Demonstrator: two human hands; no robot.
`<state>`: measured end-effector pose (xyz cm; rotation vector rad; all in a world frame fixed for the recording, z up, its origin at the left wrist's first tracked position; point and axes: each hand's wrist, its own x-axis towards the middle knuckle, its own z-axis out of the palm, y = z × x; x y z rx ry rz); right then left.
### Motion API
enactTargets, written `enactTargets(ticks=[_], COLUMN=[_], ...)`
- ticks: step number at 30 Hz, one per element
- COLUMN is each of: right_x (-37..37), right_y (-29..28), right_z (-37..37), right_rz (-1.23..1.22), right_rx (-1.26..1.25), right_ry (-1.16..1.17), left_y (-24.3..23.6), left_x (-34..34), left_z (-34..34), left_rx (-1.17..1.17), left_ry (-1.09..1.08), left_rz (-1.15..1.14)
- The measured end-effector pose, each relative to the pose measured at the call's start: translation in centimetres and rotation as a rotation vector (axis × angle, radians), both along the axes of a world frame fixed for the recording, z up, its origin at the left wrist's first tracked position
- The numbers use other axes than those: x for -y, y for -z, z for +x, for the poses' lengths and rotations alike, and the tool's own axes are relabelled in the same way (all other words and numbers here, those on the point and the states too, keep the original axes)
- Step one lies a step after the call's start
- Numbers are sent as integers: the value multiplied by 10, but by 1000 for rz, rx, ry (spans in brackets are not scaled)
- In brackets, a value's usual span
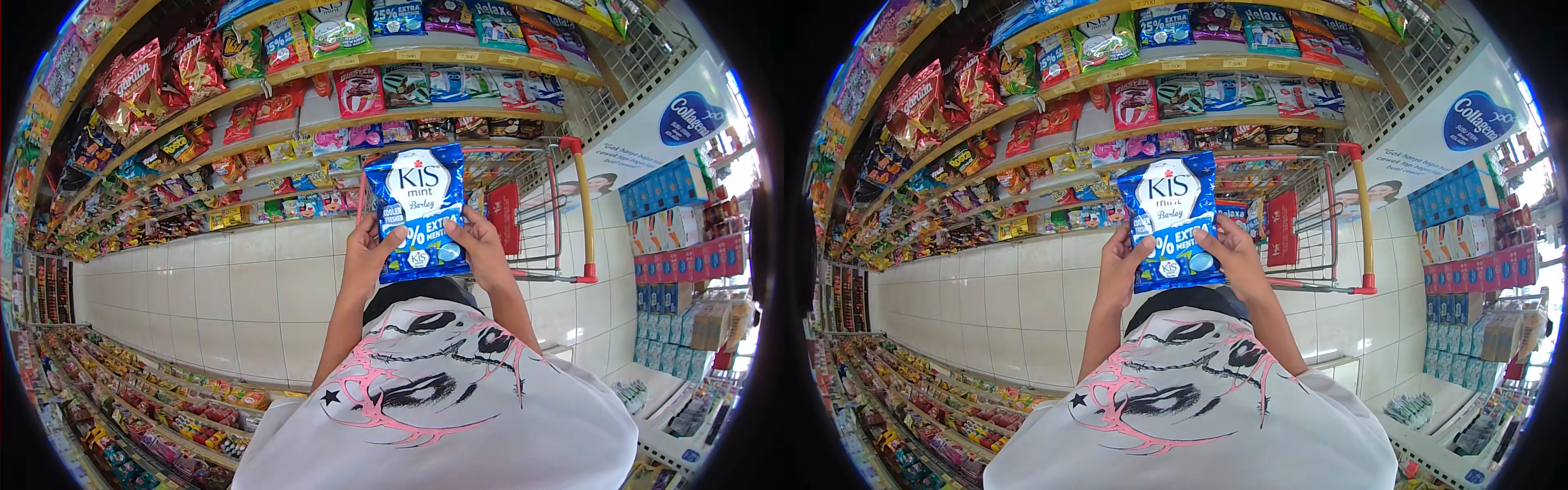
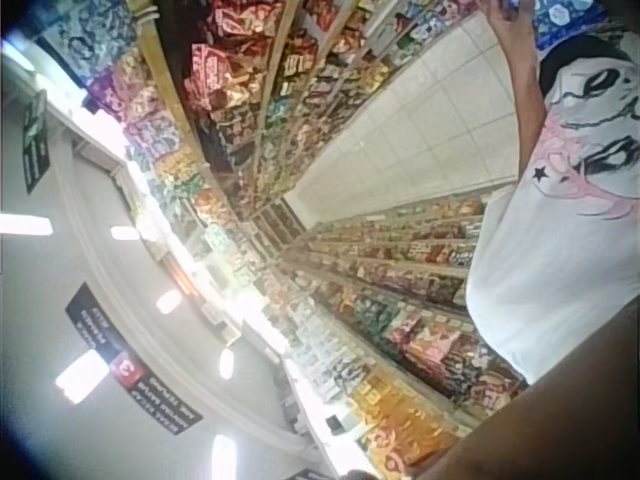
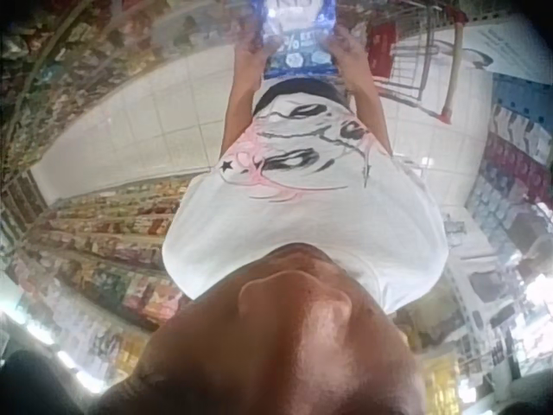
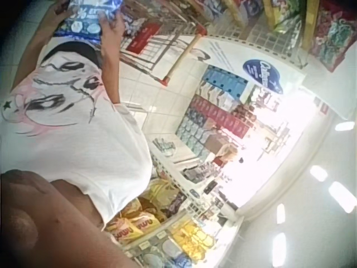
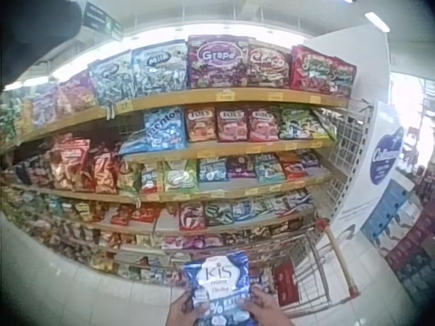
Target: Selecting various snack bags from shelves and placing them in a grocery cart.
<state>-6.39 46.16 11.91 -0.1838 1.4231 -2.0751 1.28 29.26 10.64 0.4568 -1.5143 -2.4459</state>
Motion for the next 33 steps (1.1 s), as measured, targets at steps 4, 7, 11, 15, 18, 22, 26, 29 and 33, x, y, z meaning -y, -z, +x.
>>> enactTargets(ticks=[4,7,11,15,18,22,26,29,33], right_x=[-3,-6,-4,-2,1,6,5,7,10], right_y=[-2,-3,0,7,10,12,8,15,-3], right_z=[3,4,5,7,7,8,5,2,7], right_rz=[-16,-16,-4,34,19,25,155,145,118], right_rx=[19,15,38,-15,23,21,-6,-36,-21], right_ry=[63,57,89,39,49,55,28,62,88], left_y=[-1,-1,-3,-1,2,2,-2,-3,-4], left_x=[3,7,9,10,13,15,17,19,20], left_z=[1,1,4,9,11,13,15,13,14], left_rx=[-19,52,48,20,44,27,28,21,16], left_ry=[81,132,116,92,76,76,50,41,36], left_rz=[56,41,-8,-45,-14,-33,-30,-30,-30])
